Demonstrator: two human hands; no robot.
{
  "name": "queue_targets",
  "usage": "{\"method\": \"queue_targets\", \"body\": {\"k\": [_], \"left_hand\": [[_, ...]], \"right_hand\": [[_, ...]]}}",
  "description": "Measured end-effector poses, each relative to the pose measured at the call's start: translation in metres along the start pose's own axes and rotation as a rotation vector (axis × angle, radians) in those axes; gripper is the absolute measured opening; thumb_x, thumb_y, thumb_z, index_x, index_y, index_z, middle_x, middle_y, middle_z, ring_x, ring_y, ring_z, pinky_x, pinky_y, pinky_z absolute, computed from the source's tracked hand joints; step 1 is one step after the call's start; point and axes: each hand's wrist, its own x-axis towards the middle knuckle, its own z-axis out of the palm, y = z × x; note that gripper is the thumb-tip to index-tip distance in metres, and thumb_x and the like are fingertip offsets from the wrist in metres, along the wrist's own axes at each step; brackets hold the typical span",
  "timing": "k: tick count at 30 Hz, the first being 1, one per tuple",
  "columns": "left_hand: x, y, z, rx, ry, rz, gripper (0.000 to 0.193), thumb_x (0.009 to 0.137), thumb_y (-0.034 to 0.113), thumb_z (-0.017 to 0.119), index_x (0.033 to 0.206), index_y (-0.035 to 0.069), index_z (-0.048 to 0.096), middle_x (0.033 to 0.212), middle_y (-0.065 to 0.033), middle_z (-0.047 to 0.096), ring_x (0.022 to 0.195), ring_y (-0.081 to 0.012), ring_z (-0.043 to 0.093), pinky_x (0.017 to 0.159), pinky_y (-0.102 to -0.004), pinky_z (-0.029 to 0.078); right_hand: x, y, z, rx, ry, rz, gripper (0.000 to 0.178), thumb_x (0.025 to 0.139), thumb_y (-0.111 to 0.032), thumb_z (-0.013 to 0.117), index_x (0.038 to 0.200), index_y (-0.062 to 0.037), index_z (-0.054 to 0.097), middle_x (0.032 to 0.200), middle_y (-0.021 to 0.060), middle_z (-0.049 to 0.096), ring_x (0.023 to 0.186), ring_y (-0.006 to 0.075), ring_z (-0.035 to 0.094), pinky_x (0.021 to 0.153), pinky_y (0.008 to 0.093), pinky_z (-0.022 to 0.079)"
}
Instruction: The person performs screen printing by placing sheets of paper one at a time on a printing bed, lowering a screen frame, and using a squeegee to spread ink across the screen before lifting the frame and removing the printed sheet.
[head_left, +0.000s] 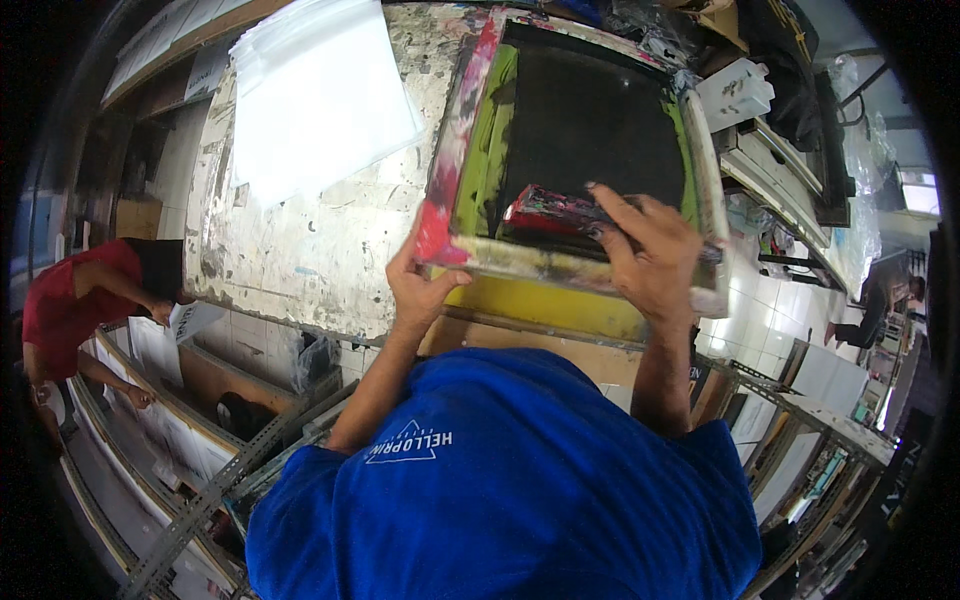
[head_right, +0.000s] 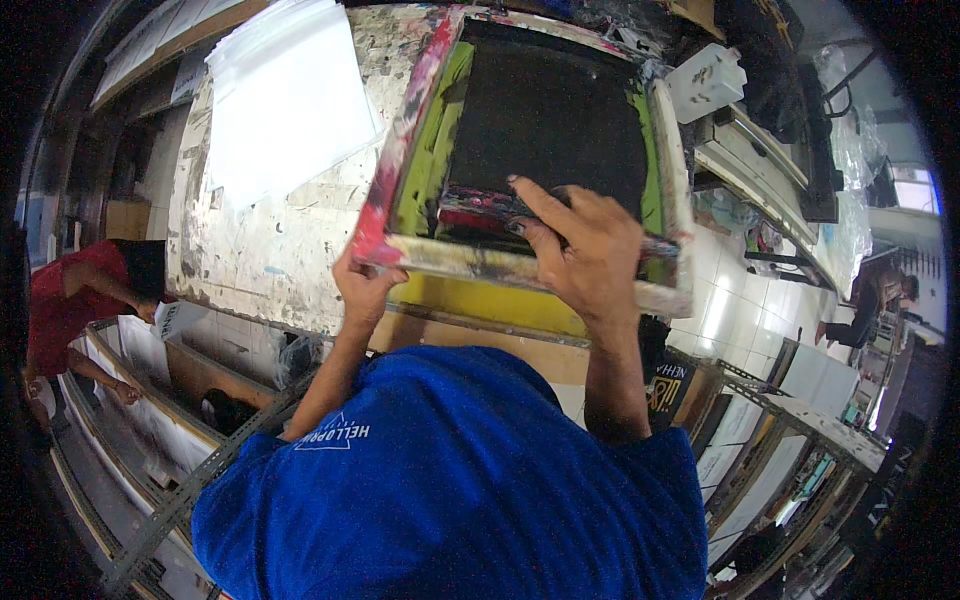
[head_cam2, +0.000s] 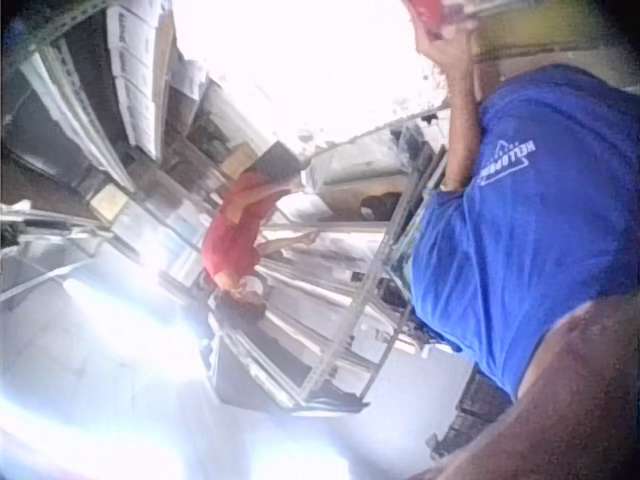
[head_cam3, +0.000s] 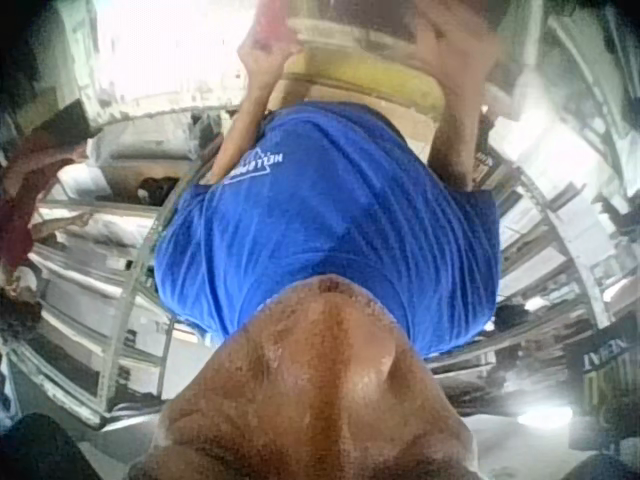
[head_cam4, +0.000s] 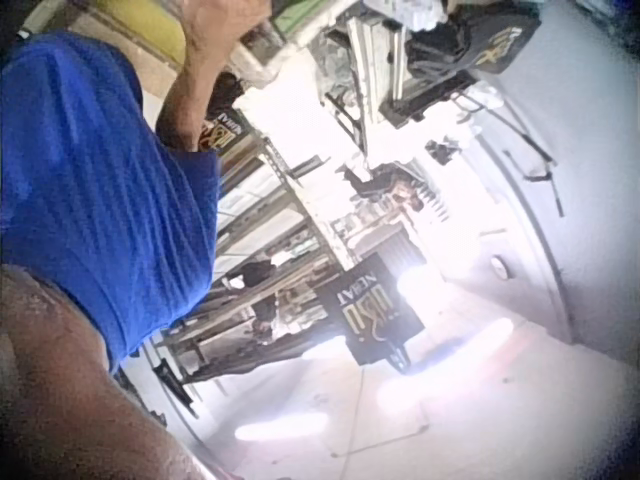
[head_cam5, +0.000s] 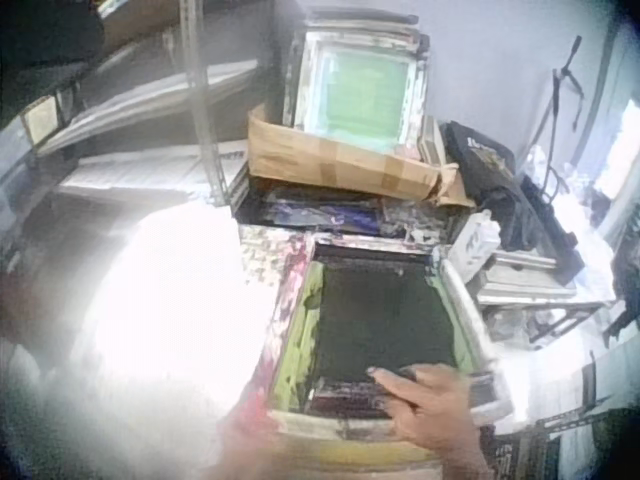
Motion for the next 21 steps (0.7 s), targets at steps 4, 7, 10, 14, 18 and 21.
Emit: {"method": "queue_targets", "body": {"k": [4,7,10,14,18,21], "left_hand": [[-0.019,-0.068,-0.03,0.303,-0.062,0.107,0.092,0.066,0.012,0.093,0.146,-0.003,0.05,0.147,-0.0192,0.053,0.131,-0.029,0.053,0.112,-0.0404,0.042],[-0.016,-0.073,-0.032,0.61,-0.074,0.245,0.086,0.065,0.018,0.091,0.142,0.001,0.056,0.153,-0.0224,0.045,0.137,-0.0367,0.045,0.114,-0.0446,0.037],[-0.016,-0.069,-0.034,0.803,-0.079,0.279,0.081,0.065,0.021,0.089,0.138,0.001,0.059,0.156,-0.0244,0.04,0.137,-0.0413,0.041,0.114,-0.0481,0.035],[-0.019,-0.069,-0.035,0.899,-0.063,0.299,0.078,0.068,0.024,0.087,0.137,0.001,0.06,0.157,-0.0258,0.037,0.138,-0.0434,0.039,0.114,-0.0512,0.033],[-0.021,-0.07,-0.036,0.915,-0.069,0.231,0.077,0.07,0.027,0.087,0.138,0.002,0.06,0.157,-0.027,0.036,0.139,-0.0449,0.037,0.114,-0.0523,0.032],[-0.021,-0.067,-0.035,0.907,-0.069,0.222,0.079,0.07,0.031,0.087,0.139,0.002,0.06,0.157,-0.0273,0.036,0.139,-0.0452,0.037,0.114,-0.0523,0.032]], "right_hand": [[-0.039,0.037,0.065,0.294,-0.211,0.28,0.05,0.073,-0.016,0.081,0.122,-0.0207,0.075,0.083,0.0109,0.065,0.069,0.0315,0.06,0.064,0.0398,0.049],[-0.066,0.052,0.105,0.002,-0.213,0.0,0.058,0.076,-0.016,0.079,0.133,-0.0212,0.068,0.089,0.0108,0.063,0.082,0.0317,0.06,0.077,0.0445,0.046],[-0.058,0.041,0.109,-0.182,-0.371,0.074,0.071,0.068,-0.011,0.078,0.138,-0.0159,0.063,0.1,0.0103,0.059,0.099,0.0294,0.054,0.091,0.0481,0.036],[-0.038,0.079,0.134,-0.152,-0.265,0.108,0.076,0.06,-0.011,0.078,0.134,-0.0168,0.064,0.105,0.0084,0.054,0.106,0.0273,0.05,0.095,0.0486,0.031],[0.014,0.124,0.151,-0.179,-0.142,0.041,0.076,0.058,-0.011,0.075,0.133,-0.0187,0.064,0.1,0.0066,0.054,0.103,0.0276,0.051,0.094,0.0489,0.033],[0.063,0.158,0.158,-0.239,-0.113,0.019,0.078,0.058,-0.012,0.077,0.135,-0.0199,0.064,0.105,0.007,0.056,0.107,0.0275,0.052,0.097,0.05,0.032]]}}
